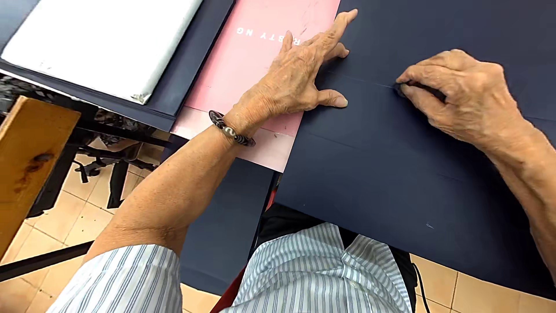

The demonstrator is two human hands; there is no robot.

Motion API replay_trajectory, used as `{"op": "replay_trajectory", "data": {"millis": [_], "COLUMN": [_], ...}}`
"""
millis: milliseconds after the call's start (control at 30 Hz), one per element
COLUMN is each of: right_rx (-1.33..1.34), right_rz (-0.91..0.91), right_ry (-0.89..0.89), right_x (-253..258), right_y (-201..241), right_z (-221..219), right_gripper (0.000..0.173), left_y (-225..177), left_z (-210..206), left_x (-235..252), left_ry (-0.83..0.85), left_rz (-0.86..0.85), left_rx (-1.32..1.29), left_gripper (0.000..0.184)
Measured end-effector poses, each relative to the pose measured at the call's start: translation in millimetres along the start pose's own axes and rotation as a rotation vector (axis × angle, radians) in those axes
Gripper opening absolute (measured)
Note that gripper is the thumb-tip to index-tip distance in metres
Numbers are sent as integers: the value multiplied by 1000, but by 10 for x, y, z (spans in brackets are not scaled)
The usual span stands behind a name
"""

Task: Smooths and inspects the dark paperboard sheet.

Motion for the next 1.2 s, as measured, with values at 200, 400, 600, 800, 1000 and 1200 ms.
{"op": "replay_trajectory", "data": {"millis": [200, 400, 600, 800, 1000, 1200], "right_rx": [-48, 24, 58, 8, 24, -22], "right_rz": [-39, 60, 184, 122, 153, 56], "right_ry": [54, 15, -20, 23, -30, -1], "right_x": [-136, 371, 785, 558, 669, 130], "right_y": [118, 206, 295, 275, 330, 135], "right_z": [70, -256, -589, -448, -534, -161], "right_gripper": [31, 29, 31, 33, 31, 32], "left_y": [73, 81, 78, 98, 83, 55], "left_z": [34, -1, 1, -15, 40, 93], "left_x": [-22, -6, -34, -4, -45, -17], "left_ry": [110, 56, 45, 47, 59, 130], "left_rz": [-32, -18, 22, -4, -61, -118], "left_rx": [-27, -56, -13, -42, 27, 151], "left_gripper": [123, 128, 128, 127, 116, 97]}}
Point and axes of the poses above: each hand's wrist, its own x-axis towards the middle knuckle, its own z-axis out of the back of the hand, y = z × x, the point moved 2 cm from there along x, towards the middle knuckle, and after that the axes turned 1 degree about -y, right-handed, at the moved point
